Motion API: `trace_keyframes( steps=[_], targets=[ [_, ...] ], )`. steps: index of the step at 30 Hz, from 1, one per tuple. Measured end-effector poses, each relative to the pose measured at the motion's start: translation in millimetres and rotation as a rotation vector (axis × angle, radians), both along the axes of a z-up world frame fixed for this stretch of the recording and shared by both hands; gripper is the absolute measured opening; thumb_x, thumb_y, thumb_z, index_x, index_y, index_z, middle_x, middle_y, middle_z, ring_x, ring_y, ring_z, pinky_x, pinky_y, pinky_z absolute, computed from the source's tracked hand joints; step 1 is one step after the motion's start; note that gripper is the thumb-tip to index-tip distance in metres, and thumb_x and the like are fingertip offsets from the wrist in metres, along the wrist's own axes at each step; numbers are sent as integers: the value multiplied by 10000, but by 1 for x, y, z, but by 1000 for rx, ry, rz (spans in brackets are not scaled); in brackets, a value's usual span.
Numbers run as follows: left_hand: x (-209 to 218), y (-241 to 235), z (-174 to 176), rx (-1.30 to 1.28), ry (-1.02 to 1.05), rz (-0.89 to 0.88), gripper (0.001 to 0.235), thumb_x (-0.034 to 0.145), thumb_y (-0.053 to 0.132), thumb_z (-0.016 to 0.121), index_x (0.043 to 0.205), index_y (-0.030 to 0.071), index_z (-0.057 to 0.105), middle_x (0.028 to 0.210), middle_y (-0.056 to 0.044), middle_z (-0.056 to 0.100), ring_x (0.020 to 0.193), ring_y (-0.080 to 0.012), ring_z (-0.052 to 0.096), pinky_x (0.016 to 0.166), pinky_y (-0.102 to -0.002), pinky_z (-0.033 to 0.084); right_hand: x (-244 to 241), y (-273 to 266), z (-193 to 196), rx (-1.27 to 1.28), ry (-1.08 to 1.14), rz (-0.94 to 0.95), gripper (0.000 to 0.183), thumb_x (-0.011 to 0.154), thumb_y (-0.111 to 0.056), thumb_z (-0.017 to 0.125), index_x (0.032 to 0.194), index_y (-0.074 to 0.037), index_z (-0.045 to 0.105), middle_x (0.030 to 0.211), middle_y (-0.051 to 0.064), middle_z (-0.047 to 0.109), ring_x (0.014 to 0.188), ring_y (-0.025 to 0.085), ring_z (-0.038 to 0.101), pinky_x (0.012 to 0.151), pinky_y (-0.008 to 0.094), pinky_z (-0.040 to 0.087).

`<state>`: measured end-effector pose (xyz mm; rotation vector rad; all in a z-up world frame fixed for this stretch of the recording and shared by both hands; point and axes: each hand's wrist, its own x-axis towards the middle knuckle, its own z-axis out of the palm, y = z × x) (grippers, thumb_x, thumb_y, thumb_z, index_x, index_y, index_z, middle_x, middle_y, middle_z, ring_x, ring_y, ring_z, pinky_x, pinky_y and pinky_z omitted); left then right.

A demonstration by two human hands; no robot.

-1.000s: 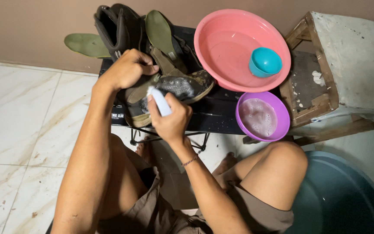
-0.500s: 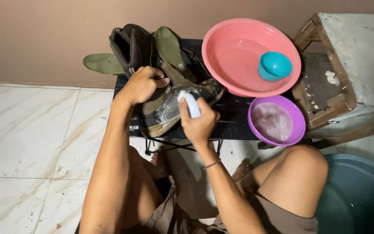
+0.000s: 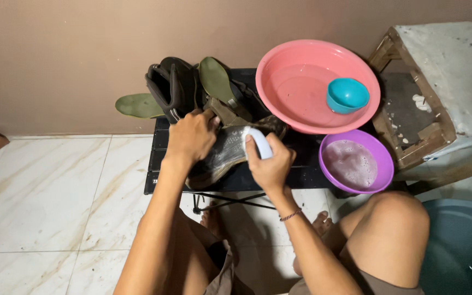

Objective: The person scrubs a single hiking boot with a brush and soapy water. They repeatedly dip the brush into a purple bowl of soapy water and scrub the upper, toe, and side areas of the boot, generating foam.

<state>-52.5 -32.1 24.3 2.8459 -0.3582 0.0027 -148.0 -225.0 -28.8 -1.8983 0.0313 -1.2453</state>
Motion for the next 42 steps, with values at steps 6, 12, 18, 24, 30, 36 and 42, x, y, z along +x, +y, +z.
trace_keyframes(
  steps=[6,12,18,24,30,36,42],
  targets=[
    [-26,1,3,-12,42,93,599,1220,710,243,1473,336,636,1337,-278,735,1157,-607,794,1024,-662,605,-11,32,-4,-52,45,123,354,868,-272,992,701,-167,698,551,128,663,554,378,744,497,366,521],
    [-34,4,6,-69,-46,11,582,1229,656,281,1435,265,660,1251,-296,787,1134,-611,800,1042,-667,603,10,-13,12,8,2,-73,238,938,-213,967,801,-135,788,608,119,715,602,384,767,536,390,540],
    [-25,12,7,-66,-35,-16,561,1210,670,303,1374,279,669,1174,-264,827,1114,-586,811,1035,-669,614,-7,62,0,33,66,63,199,856,-295,978,761,-249,810,556,67,703,584,347,777,505,361,550],
    [-31,13,16,-90,-21,-48,528,1222,626,339,1307,237,686,1118,-314,826,1112,-627,794,1054,-702,589,7,9,5,-23,65,6,213,855,-264,1004,759,-214,821,582,86,717,620,365,793,538,371,569],
    [-30,15,17,-111,-35,-45,495,1240,596,366,1265,219,687,1063,-342,822,1092,-645,785,1043,-707,583,24,-21,10,9,41,-179,241,898,-308,957,776,-184,790,602,137,711,660,444,769,545,486,548],
    [-23,19,13,-145,-19,-46,468,1238,603,391,1220,229,670,1040,-291,817,1077,-625,785,1022,-699,595,2,50,1,-18,74,48,280,840,-304,963,684,-249,737,517,25,650,530,282,755,511,318,549],
    [-29,19,15,-160,-44,-40,463,1246,587,417,1228,218,697,1041,-294,820,1060,-628,786,1018,-706,591,12,-22,12,-74,42,26,291,862,-256,979,705,-188,743,538,80,651,556,348,748,510,358,530]
  ],
)
